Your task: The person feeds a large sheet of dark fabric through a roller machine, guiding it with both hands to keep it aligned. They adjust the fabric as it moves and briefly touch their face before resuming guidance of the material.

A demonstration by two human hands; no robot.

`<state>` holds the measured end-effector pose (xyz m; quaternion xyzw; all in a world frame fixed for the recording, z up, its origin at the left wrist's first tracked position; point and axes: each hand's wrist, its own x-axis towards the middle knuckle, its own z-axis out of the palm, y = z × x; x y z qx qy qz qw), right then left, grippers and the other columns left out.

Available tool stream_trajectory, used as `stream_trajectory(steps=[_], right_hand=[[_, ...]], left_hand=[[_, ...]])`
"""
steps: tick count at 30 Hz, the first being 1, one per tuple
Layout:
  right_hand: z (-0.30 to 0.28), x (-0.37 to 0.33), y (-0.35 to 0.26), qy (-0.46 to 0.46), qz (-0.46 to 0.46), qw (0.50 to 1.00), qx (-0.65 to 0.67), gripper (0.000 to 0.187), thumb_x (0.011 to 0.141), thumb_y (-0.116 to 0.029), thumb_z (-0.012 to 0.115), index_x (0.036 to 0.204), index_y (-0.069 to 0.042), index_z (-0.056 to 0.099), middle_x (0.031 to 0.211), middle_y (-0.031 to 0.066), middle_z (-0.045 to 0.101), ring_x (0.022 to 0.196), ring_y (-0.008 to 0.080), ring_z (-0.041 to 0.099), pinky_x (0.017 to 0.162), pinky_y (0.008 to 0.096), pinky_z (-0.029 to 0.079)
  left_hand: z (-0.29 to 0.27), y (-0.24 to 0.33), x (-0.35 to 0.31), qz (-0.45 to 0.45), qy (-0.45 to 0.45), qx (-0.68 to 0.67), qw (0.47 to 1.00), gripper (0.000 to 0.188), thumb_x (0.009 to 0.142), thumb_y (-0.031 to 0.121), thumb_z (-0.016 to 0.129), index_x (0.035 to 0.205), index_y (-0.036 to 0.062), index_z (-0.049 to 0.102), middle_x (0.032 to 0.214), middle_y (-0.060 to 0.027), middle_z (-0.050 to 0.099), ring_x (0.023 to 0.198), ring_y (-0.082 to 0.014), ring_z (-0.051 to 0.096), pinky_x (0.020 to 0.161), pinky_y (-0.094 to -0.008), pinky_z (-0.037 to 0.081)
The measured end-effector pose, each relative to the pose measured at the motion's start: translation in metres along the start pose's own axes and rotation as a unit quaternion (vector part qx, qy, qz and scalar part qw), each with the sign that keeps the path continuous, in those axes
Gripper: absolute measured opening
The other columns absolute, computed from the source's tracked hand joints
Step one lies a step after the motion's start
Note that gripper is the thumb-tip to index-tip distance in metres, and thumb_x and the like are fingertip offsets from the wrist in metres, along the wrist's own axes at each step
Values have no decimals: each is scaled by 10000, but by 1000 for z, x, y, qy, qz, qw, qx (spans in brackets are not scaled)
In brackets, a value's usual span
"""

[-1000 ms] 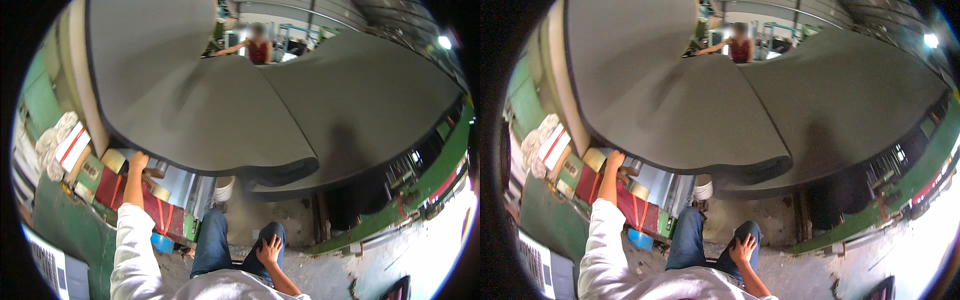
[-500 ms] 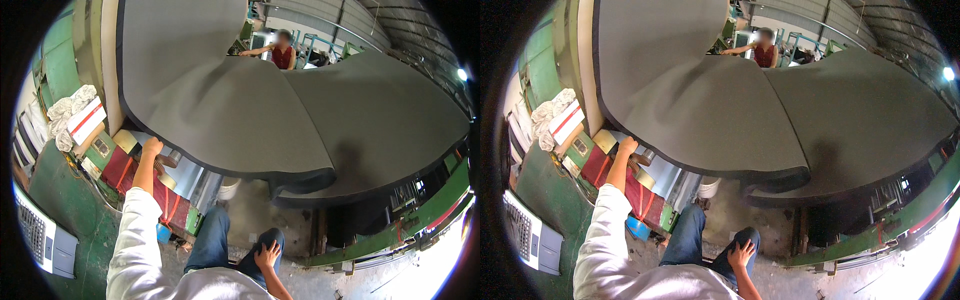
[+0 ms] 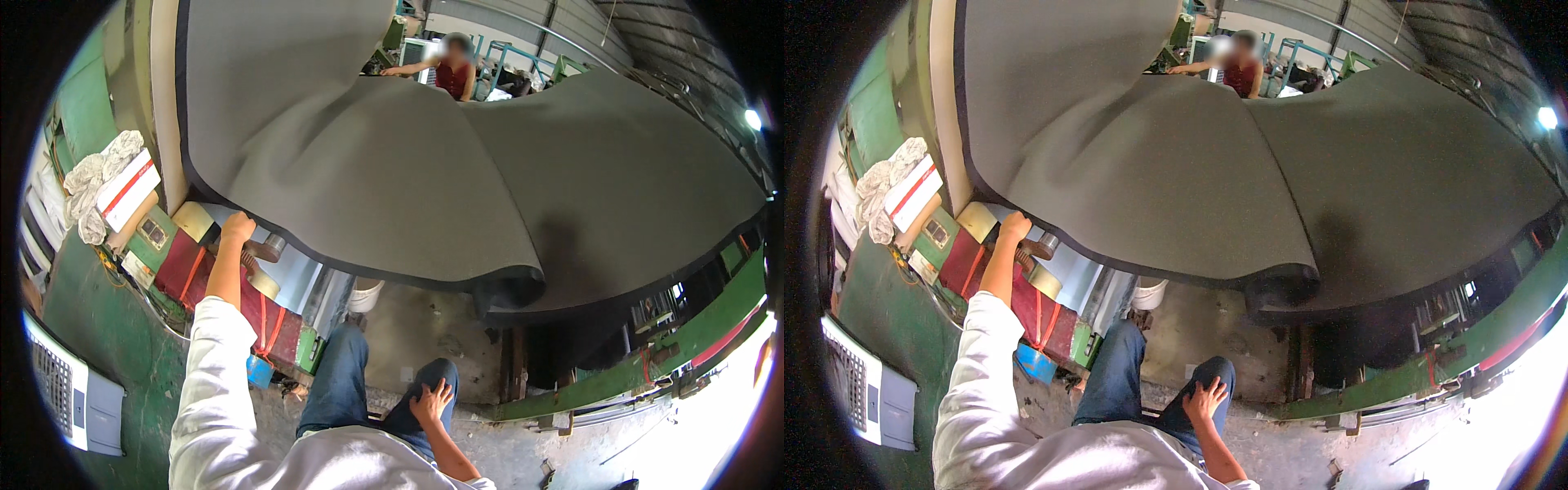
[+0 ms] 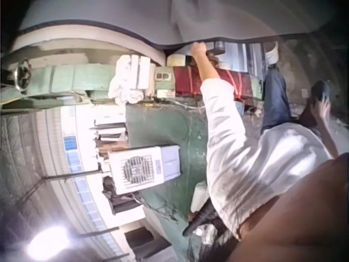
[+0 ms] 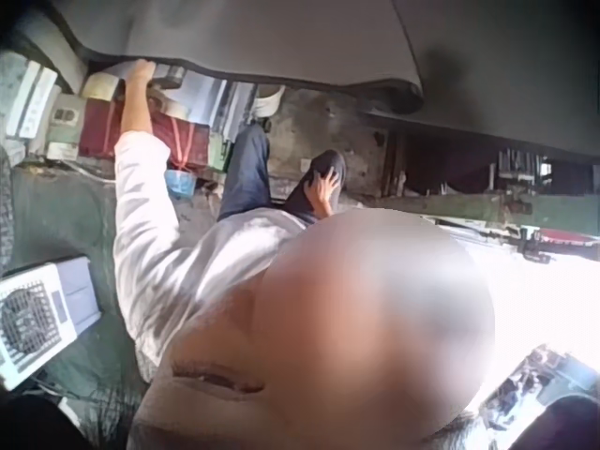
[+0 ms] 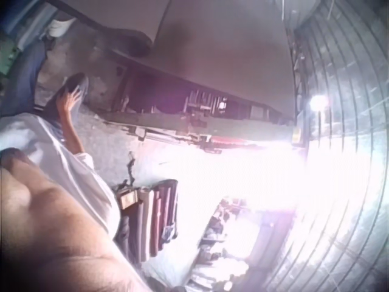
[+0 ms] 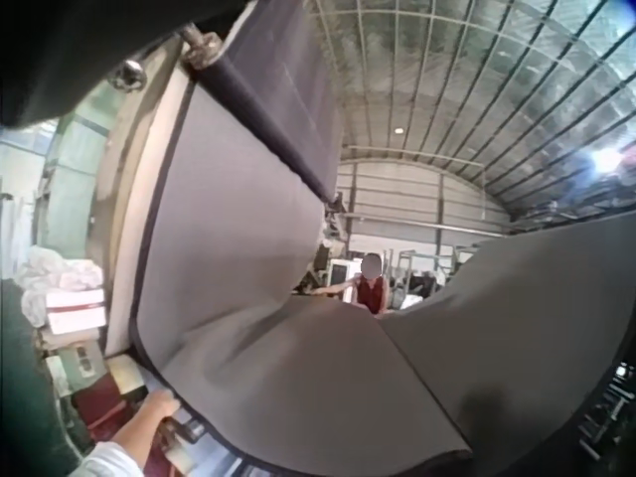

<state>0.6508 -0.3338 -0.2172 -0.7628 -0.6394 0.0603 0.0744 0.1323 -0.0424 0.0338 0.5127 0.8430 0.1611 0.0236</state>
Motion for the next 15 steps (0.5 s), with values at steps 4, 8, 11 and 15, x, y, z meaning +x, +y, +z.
stream_trajectory(steps=[4,8,11,15], right_hand=[[-47,80,-55,153,-252,937,187,456,711,-201,666,1115,-18,559,1192,217,487,1129,394,431,954,479,355],[-157,144,-185,240,-365,875,206,522,707,-222,707,1157,-36,517,1123,169,511,1032,341,471,871,451,391],[-175,190,-249,279,-390,873,87,617,729,-298,699,1245,-61,456,1165,125,497,1054,308,464,886,435,386],[-155,242,-286,177,-392,903,-4,439,749,-319,674,1104,-82,572,1165,98,543,1089,281,502,941,422,389]], left_hand=[[-1,4,1,1,-3,-4,1000,360,790,253,496,959,-24,652,1054,-249,608,1015,-384,575,886,-446,452],[-6,3,-10,-18,-16,5,1000,356,796,265,508,968,-6,662,1046,-232,620,998,-371,591,877,-435,465],[-11,11,-11,-24,-26,-9,999,356,787,263,513,966,-5,666,1046,-229,623,987,-369,598,875,-431,468],[-17,17,-12,-28,-30,-38,998,360,774,254,519,969,-10,666,1040,-232,624,986,-369,596,865,-433,473]])
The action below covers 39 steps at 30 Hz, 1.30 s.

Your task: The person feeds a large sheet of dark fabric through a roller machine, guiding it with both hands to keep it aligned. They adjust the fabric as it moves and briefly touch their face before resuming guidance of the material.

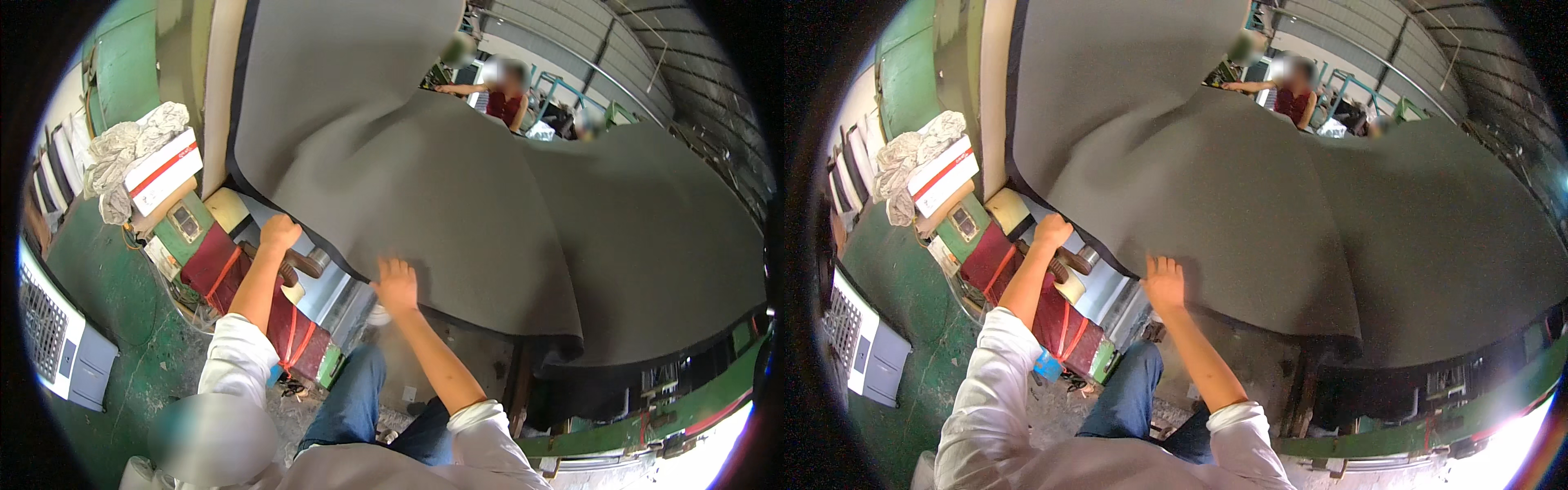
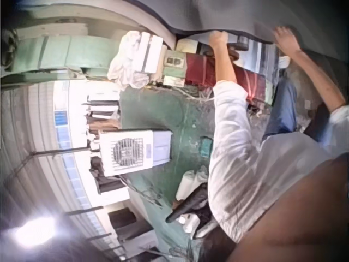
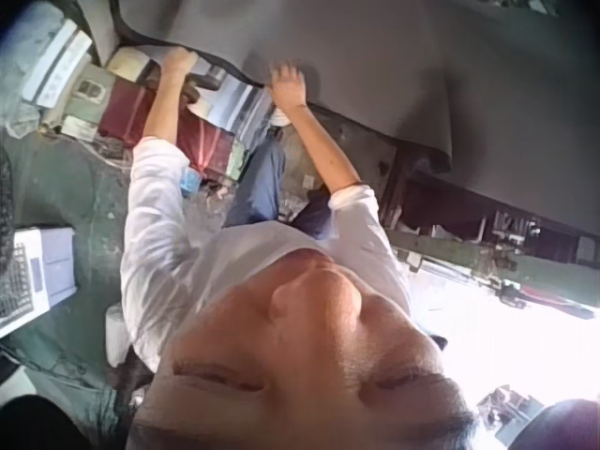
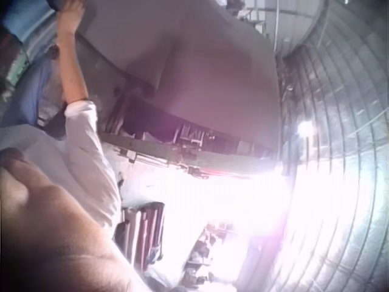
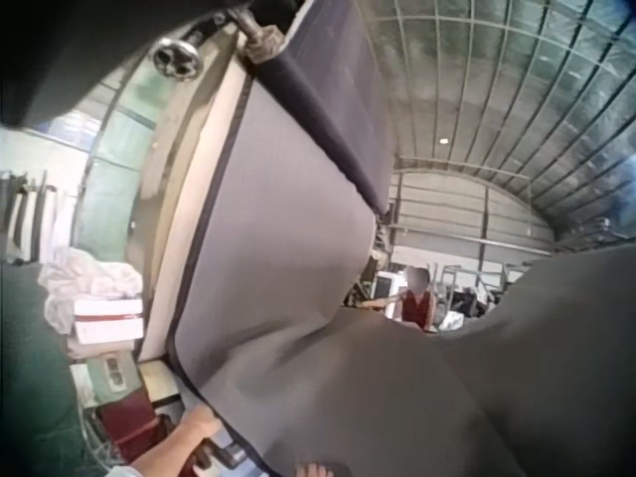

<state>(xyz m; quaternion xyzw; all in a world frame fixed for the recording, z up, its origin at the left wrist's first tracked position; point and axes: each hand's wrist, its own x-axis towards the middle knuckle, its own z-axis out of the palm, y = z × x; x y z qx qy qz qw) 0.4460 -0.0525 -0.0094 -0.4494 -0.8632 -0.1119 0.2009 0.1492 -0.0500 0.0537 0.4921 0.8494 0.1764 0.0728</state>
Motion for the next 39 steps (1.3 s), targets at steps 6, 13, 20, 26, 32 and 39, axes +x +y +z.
stream_trajectory(steps=[6,13,20,26,32,39], right_hand=[[-24,42,61,18,7,1000,5,290,866,-316,561,737,-59,596,725,115,651,684,283,651,592,387,529],[-17,13,-13,-86,-24,995,-33,836,685,-460,731,1303,-25,373,1310,139,420,1191,294,432,946,414,411],[2,45,30,-42,-54,990,125,264,804,-303,651,862,-46,660,841,123,620,813,342,611,714,409,504],[-46,59,59,-49,-104,971,208,291,864,-254,587,763,18,608,785,186,587,748,392,578,640,424,465],[-108,51,152,104,57,993,0,242,858,-187,517,789,7,645,812,206,635,741,376,623,672,448,491],[-187,-40,362,207,312,925,-64,205,807,-112,501,768,39,634,768,217,636,736,407,619,647,436,483]], left_hand=[[6,-10,5,-1,14,-13,1000,311,768,229,527,966,49,684,1029,-180,645,993,-340,609,848,-413,489],[-3,7,-9,-24,-2,-13,1000,289,801,170,470,962,68,688,1039,-158,650,966,-306,629,809,-396,503],[11,-17,7,-13,30,-46,998,297,784,168,488,986,56,674,1029,-166,651,963,-329,625,805,-412,501],[-3,1,-13,-25,24,-60,998,390,871,356,446,990,61,671,1062,-159,641,991,-324,614,833,-420,489],[7,-10,3,-7,33,-46,998,510,899,447,396,1253,95,505,1067,-152,641,974,-325,616,826,-423,488],[-6,-12,-5,-13,14,-4,1000,750,859,543,455,1453,149,222,1070,-166,641,963,-309,627,824,-419,488]])
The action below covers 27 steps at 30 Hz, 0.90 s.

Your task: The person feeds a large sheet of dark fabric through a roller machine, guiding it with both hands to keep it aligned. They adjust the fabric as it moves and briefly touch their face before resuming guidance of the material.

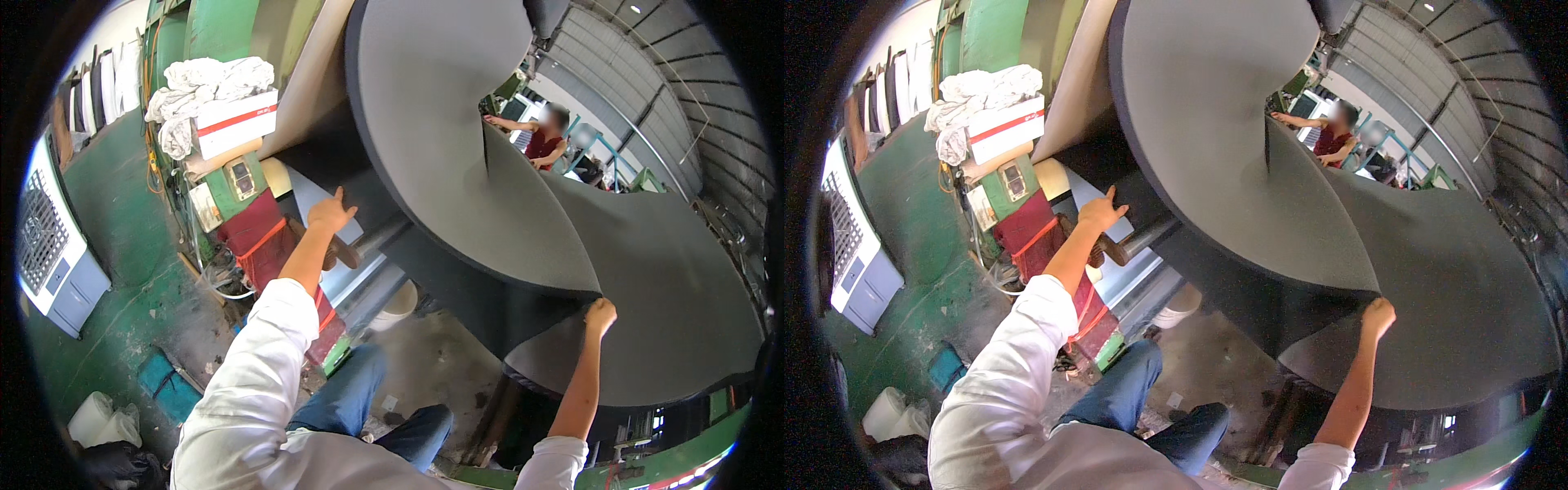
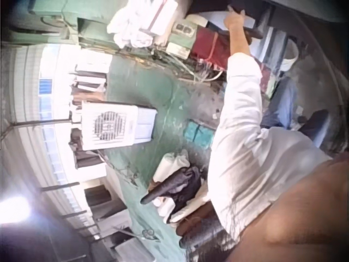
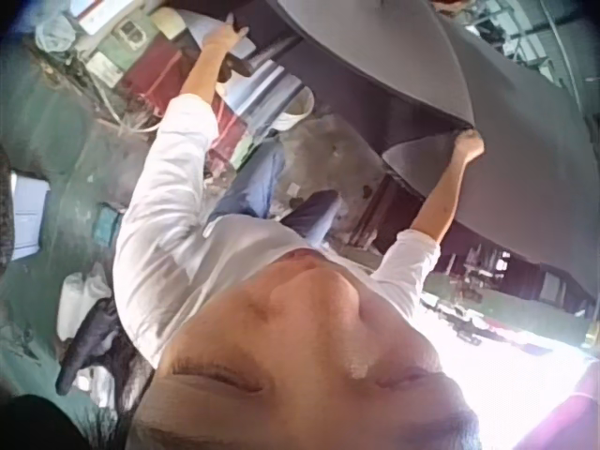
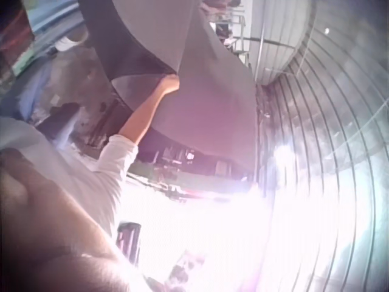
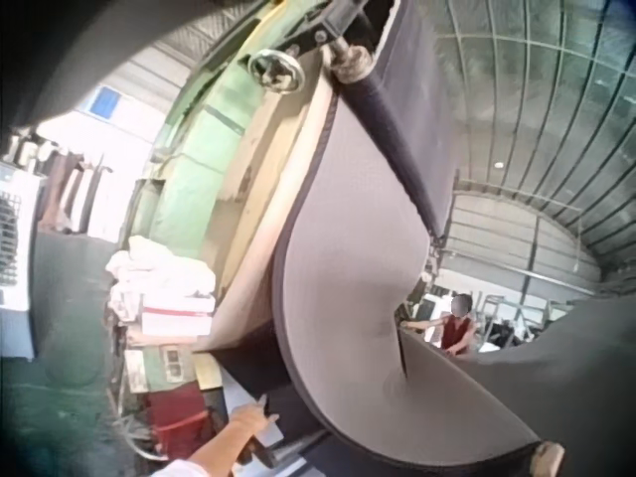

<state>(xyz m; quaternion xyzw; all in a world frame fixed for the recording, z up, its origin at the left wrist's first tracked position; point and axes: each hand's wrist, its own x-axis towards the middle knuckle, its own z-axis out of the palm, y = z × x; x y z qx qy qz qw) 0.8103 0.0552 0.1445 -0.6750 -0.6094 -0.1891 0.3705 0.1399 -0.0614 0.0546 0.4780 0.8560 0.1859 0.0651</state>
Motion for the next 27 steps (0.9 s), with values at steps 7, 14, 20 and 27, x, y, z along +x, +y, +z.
stream_trajectory(steps=[7,14,20,27], right_hand=[[-135,-11,166,17,312,945,93,341,898,-229,537,732,57,618,666,165,647,545,278,631,473,396,506],[-69,-88,-96,-23,-99,985,138,542,699,-239,773,1142,-24,548,1094,160,551,1029,315,528,864,406,443],[52,-175,-280,-234,-269,934,-9,976,662,-462,750,1385,10,292,1472,185,227,1344,334,261,1078,453,274],[139,-158,-236,-261,-189,945,-50,539,772,-241,658,1212,10,473,1298,184,414,1198,343,404,972,429,382]], left_hand=[[-4,0,-3,-29,15,27,999,638,900,478,390,1442,164,263,1070,-169,639,973,-317,625,840,-432,488],[3,9,-1,18,16,34,999,619,913,457,359,1435,137,272,996,-170,658,889,-321,641,785,-432,501],[-1,17,-8,24,-10,12,1000,783,850,565,464,1451,132,213,1004,-160,660,910,-306,639,793,-408,499],[2,11,0,15,-4,6,1000,734,854,477,450,1436,81,242,968,-173,663,877,-323,642,783,-427,502]])
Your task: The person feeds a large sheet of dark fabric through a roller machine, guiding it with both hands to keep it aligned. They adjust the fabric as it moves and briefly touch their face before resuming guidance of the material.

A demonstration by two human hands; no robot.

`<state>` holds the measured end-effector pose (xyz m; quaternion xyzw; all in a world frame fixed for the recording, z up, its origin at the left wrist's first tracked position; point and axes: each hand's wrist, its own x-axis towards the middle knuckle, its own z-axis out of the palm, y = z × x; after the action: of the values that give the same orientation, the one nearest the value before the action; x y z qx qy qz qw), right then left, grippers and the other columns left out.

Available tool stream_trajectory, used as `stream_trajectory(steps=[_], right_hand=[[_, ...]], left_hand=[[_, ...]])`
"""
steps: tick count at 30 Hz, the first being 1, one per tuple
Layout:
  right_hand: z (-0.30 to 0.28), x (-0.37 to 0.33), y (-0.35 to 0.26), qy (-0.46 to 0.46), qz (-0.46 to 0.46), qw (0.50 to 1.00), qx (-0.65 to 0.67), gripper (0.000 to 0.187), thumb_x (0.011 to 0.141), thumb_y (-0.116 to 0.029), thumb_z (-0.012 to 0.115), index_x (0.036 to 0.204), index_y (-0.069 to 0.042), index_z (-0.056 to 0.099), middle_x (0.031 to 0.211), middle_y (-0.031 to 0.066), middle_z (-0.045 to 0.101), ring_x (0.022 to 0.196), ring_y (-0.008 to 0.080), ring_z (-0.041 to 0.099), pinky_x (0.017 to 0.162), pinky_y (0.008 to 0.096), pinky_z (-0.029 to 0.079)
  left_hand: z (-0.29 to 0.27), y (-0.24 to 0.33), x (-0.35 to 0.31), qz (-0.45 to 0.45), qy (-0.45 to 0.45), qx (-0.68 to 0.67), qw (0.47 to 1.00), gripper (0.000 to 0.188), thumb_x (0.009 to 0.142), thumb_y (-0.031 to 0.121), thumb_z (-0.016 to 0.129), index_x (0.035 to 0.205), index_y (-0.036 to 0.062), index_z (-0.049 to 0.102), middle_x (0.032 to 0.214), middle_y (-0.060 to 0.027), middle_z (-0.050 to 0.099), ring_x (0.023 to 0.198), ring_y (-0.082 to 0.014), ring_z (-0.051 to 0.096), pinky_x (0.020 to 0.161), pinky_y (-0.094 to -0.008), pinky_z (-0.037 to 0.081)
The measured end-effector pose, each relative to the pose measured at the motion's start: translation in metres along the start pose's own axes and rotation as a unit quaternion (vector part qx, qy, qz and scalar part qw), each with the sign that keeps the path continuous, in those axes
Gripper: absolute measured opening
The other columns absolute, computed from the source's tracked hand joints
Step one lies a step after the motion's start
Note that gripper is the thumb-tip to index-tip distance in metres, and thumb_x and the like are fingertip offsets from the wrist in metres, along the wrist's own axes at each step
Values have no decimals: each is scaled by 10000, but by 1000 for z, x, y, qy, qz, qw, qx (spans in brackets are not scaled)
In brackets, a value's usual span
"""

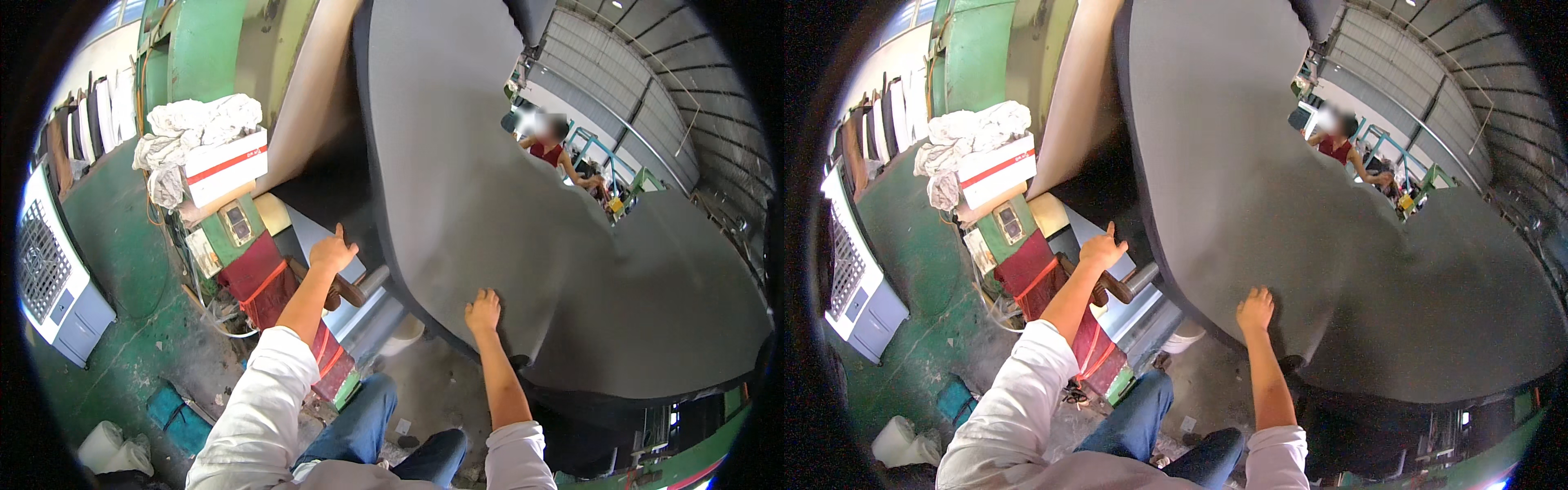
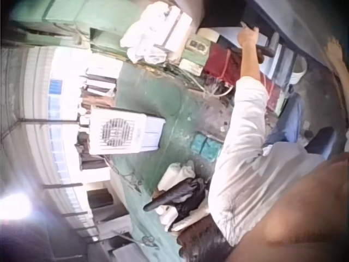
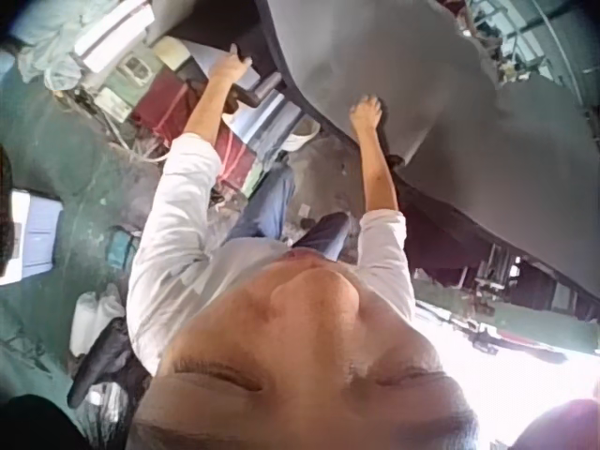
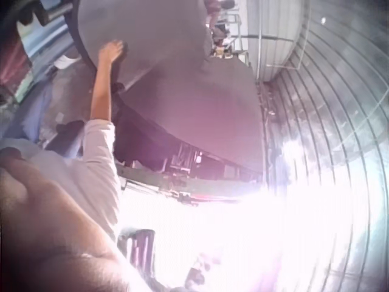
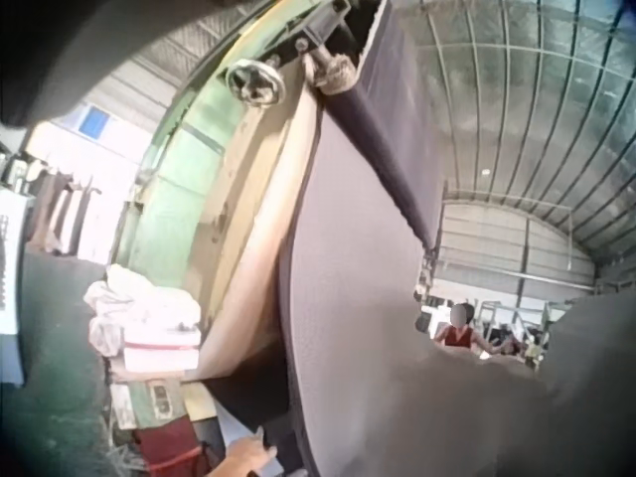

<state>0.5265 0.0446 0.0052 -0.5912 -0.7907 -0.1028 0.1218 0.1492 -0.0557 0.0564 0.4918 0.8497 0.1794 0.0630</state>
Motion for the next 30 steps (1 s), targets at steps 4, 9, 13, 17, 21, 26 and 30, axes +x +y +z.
stream_trajectory(steps=[4,9,13,17,21,26,30], right_hand=[[10,-20,16,62,-42,995,67,507,792,-283,645,1160,37,506,1252,199,454,1171,362,425,964,441,379],[14,-19,-34,99,-107,978,148,560,809,-368,624,1170,43,500,1258,202,457,1172,367,422,978,453,357],[-15,-7,-95,129,-167,957,199,647,787,-424,634,1216,32,468,1274,200,439,1185,372,403,1004,479,316],[-51,-9,-135,120,-232,947,186,748,762,-429,654,1307,-3,370,1353,175,376,1261,335,342,1036,480,288],[-43,5,-112,15,-120,993,6,360,810,-267,574,1083,-40,523,1078,167,598,995,303,589,811,432,482],[-78,6,40,61,87,987,-118,147,808,-184,515,896,-81,570,752,139,666,707,306,664,608,418,531],[-152,-27,183,159,187,948,-203,225,786,-139,558,1007,-105,582,739,140,657,669,314,651,578,410,524]], left_hand=[[-9,5,-7,-17,-2,-26,1000,702,847,422,413,1428,62,253,952,-193,657,870,-342,637,775,-446,503],[-5,5,0,-8,-9,-11,1000,653,863,353,323,1417,15,252,964,-214,650,851,-353,639,776,-451,499],[-6,4,0,-15,-16,-24,999,697,875,413,359,1428,13,215,987,-214,647,898,-344,634,781,-444,499],[-11,6,-2,-27,-41,-7,999,866,841,522,493,1444,16,133,1039,-196,640,930,-322,631,793,-422,501],[-9,5,1,-32,-48,-17,998,847,842,503,487,1442,13,144,1051,-182,639,952,-325,623,816,-428,492],[-5,1,0,-32,-17,-41,999,783,841,466,449,1431,13,204,1033,-195,639,941,-332,622,819,-433,489],[-4,0,1,-29,-6,-61,998,750,839,439,404,1427,13,219,970,-214,648,907,-347,627,805,-442,485]])
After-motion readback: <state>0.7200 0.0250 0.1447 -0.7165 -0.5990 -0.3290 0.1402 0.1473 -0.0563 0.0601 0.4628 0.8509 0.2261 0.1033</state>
